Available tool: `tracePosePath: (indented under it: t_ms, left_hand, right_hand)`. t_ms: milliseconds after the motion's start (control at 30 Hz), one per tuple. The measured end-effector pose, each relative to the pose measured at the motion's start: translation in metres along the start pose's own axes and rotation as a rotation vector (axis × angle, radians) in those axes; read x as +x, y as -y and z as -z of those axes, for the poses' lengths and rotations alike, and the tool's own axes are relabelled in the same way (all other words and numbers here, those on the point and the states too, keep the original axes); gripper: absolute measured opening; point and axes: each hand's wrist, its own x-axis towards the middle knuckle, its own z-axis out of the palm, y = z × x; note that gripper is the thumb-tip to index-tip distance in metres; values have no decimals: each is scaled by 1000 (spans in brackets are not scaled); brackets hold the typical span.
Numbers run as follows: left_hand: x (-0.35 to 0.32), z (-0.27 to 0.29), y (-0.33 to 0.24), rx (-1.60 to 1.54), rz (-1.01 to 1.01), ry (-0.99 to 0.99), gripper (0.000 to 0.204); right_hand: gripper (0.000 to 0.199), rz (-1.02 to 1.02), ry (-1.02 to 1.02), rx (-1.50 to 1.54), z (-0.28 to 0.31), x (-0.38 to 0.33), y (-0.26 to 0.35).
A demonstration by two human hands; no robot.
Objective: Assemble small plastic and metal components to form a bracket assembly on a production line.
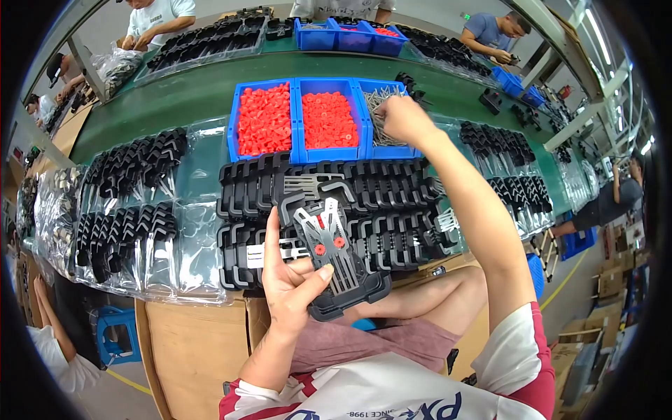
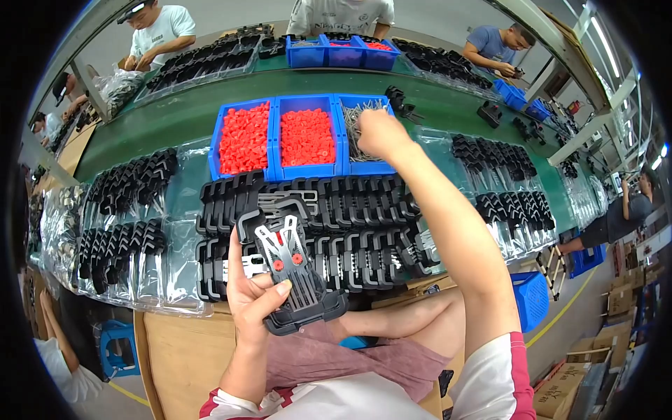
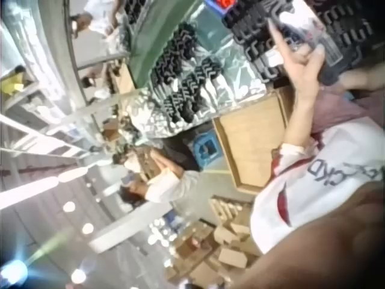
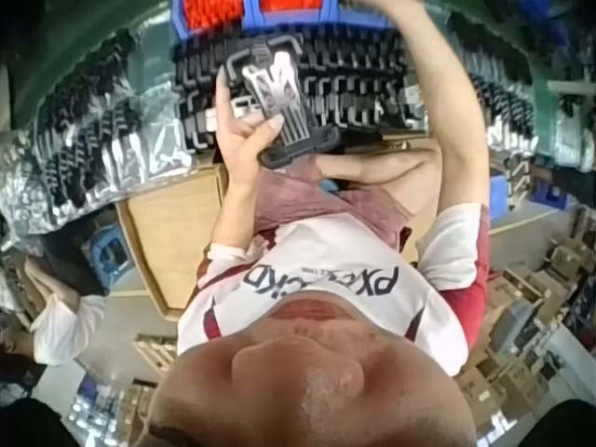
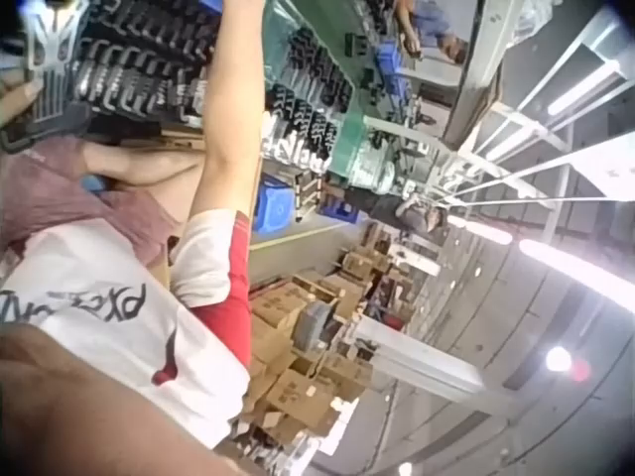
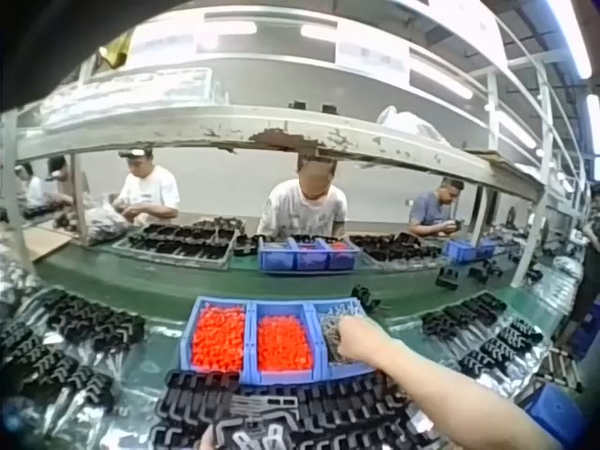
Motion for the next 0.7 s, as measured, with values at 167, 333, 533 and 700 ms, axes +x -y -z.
tracePosePath:
  t_ms: [167, 333, 533, 700]
  left_hand:
    - [3, -7, -4, -26, 14, 31, 97]
    - [7, -3, 5, -33, 48, 2, 96]
    - [18, 1, 16, -48, 48, 37, 95]
    - [22, -10, 29, 37, 49, -20, 94]
  right_hand:
    - [18, -145, 65, 380, 28, 0, -15]
    - [15, -208, -30, 574, 28, -15, -17]
    - [35, -195, -310, 1379, 41, -106, 36]
    - [42, -188, -196, 1508, 46, -194, 99]
